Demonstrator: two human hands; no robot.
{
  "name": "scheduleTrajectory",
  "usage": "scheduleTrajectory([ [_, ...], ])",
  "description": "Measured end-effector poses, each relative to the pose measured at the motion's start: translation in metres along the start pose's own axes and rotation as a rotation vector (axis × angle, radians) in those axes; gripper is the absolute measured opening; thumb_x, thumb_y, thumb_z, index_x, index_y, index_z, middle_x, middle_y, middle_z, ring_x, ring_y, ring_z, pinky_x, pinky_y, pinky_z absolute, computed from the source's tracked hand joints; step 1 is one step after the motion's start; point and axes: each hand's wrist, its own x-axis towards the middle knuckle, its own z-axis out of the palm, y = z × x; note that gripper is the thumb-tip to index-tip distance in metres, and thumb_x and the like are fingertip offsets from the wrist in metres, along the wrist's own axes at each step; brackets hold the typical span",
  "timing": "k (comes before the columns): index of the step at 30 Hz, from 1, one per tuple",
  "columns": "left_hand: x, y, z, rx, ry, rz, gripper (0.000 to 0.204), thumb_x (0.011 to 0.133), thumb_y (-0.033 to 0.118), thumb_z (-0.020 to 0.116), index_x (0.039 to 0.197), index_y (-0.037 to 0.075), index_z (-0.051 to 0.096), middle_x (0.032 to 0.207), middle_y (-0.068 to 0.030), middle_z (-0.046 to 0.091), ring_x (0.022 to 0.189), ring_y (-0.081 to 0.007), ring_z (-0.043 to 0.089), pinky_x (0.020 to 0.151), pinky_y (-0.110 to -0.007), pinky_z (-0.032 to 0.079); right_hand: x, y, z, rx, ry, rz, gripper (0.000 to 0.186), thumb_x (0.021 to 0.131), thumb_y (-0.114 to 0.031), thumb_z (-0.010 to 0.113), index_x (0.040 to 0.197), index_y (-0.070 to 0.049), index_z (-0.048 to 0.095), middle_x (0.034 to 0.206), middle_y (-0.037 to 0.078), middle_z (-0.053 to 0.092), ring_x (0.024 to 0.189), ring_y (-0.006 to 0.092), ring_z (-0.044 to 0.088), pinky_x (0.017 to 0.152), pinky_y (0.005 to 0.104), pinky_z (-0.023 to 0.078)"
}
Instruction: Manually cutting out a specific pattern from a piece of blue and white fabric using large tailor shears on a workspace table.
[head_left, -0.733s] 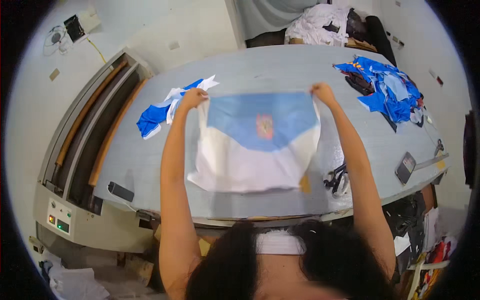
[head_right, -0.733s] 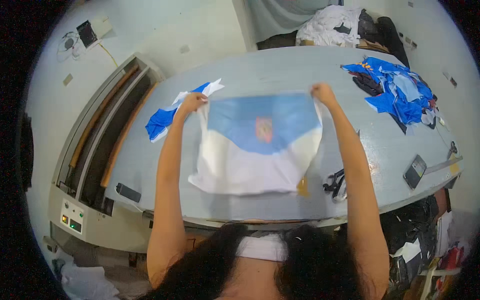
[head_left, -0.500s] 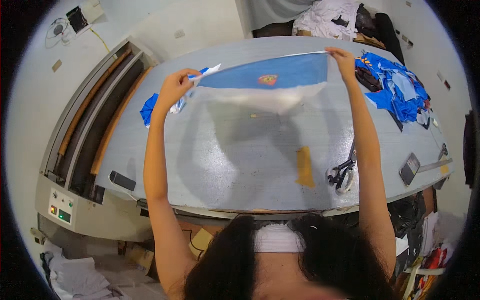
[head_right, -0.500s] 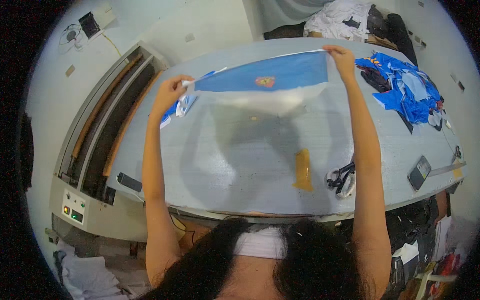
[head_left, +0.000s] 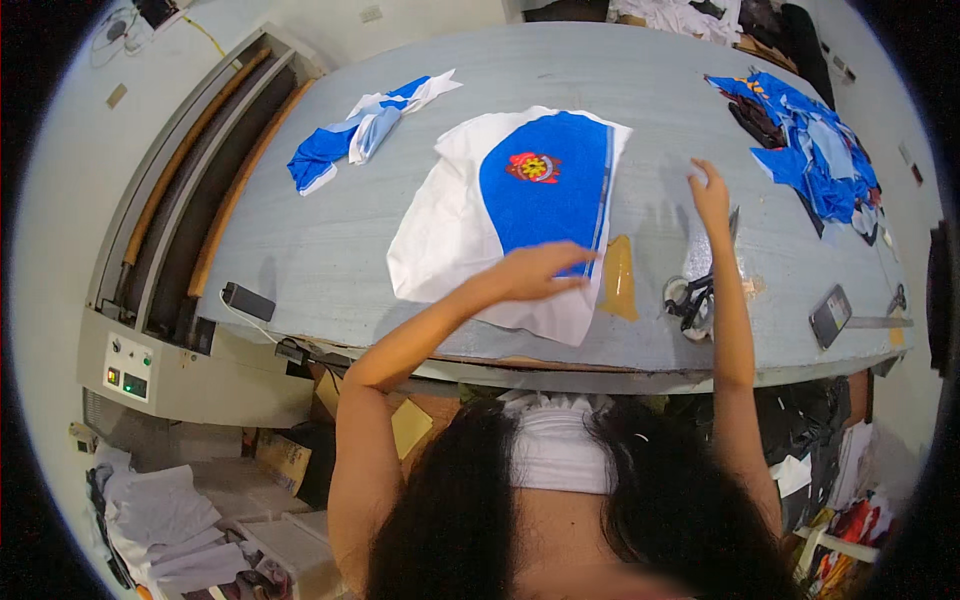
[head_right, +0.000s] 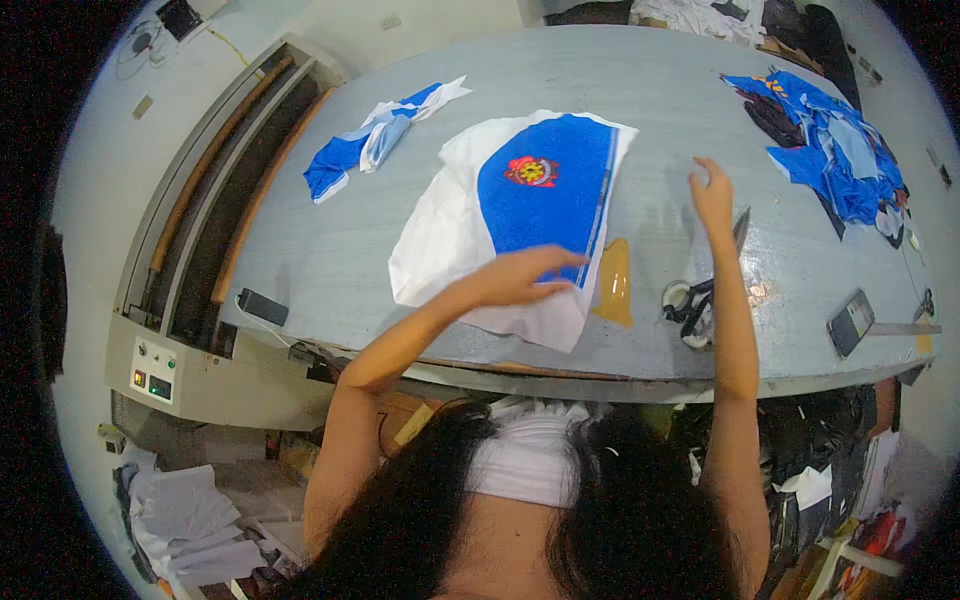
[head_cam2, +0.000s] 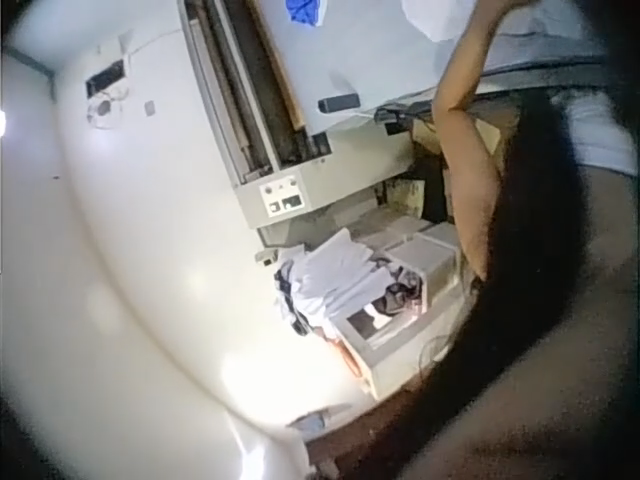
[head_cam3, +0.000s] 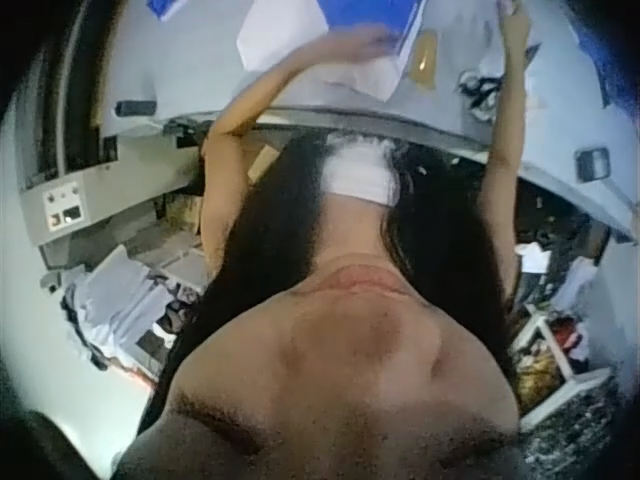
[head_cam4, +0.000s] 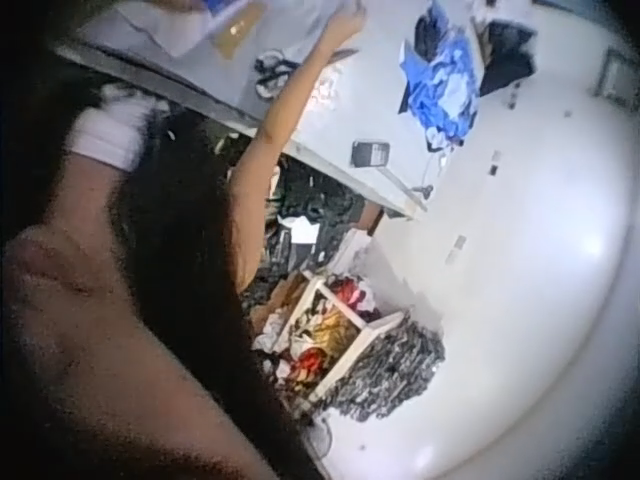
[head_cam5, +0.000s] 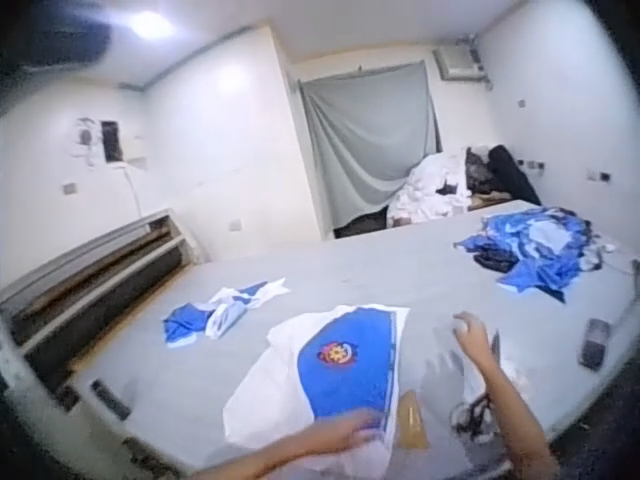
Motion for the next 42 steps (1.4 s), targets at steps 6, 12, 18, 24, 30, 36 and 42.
scheduleTrajectory([
  [6,0.012,-0.089,-0.019,0.269,0.384,0.006,0.038,0.086,0.032,0.052,0.114,0.006,0.055,0.118,-0.015,0.053,0.11,-0.0299,0.049,0.093,-0.038,0.038,-0.145,-0.083,-0.039,-0.347,-0.135,0.049,0.033,0.076,-0.018,0.059,0.106,-0.002,0.056,0.125,0.024,0.041,0.118,0.0407,0.035,0.097,0.0457,0.031],
  [12,0.053,-0.11,-0.011,0.332,0.364,-0.14,0.047,0.087,0.044,0.045,0.12,0.012,0.052,0.131,-0.0154,0.042,0.121,-0.0324,0.038,0.098,-0.049,0.029,-0.173,-0.092,-0.073,-0.422,-0.03,0.048,0.034,0.074,-0.012,0.058,0.105,0.0,0.054,0.119,0.02,0.045,0.108,0.037,0.039,0.091,0.0463,0.034],
  [18,0.095,-0.125,0.002,0.454,0.218,-0.284,0.052,0.087,0.051,0.037,0.127,0.02,0.045,0.139,-0.0127,0.031,0.128,-0.0337,0.027,0.1,-0.057,0.021,-0.168,-0.077,-0.114,-0.458,-0.206,0.195,0.038,0.066,-0.01,0.061,0.101,-0.001,0.051,0.106,0.018,0.05,0.099,0.0338,0.044,0.086,0.0439,0.035],
  [24,0.161,-0.183,-0.015,0.433,0.335,-0.419,0.048,0.089,0.044,0.034,0.13,0.021,0.041,0.14,-0.0128,0.028,0.129,-0.0346,0.026,0.101,-0.059,0.016,-0.163,-0.069,-0.138,-0.457,-0.317,0.317,0.037,0.064,-0.01,0.063,0.095,0.004,0.049,0.086,0.021,0.055,0.082,0.0379,0.053,0.074,0.0426,0.043],
  [30,0.203,-0.228,0.005,0.456,0.459,-0.574,0.053,0.088,0.049,0.032,0.134,0.023,0.035,0.141,-0.0118,0.028,0.131,-0.0345,0.02,0.102,-0.059,0.009,-0.17,-0.06,-0.148,-0.55,-0.401,0.34,0.039,0.061,-0.01,0.065,0.094,0.004,0.049,0.082,0.018,0.056,0.074,0.0314,0.056,0.066,0.039,0.045],
  [36,0.227,-0.257,-0.021,0.448,0.517,-0.653,0.053,0.087,0.048,0.033,0.133,0.022,0.036,0.141,-0.0126,0.028,0.131,-0.0338,0.021,0.102,-0.059,0.009,-0.155,-0.054,-0.159,0.284,-0.463,0.907,0.028,0.068,-0.012,0.068,0.087,-0.001,0.049,0.066,0.001,0.049,0.051,0.0083,0.048,0.045,0.0224,0.039],
  [42,0.229,-0.247,-0.037,0.34,1.049,-0.034,0.028,0.079,0.013,0.051,0.106,0.003,0.056,0.107,-0.0175,0.055,0.099,-0.0358,0.05,0.086,-0.043,0.04,-0.162,-0.075,-0.177,0.899,-0.538,1.157,0.045,0.075,-0.038,0.069,0.091,-0.003,0.046,0.054,0.001,0.045,0.043,0.0112,0.045,0.039,0.0234,0.035],
])
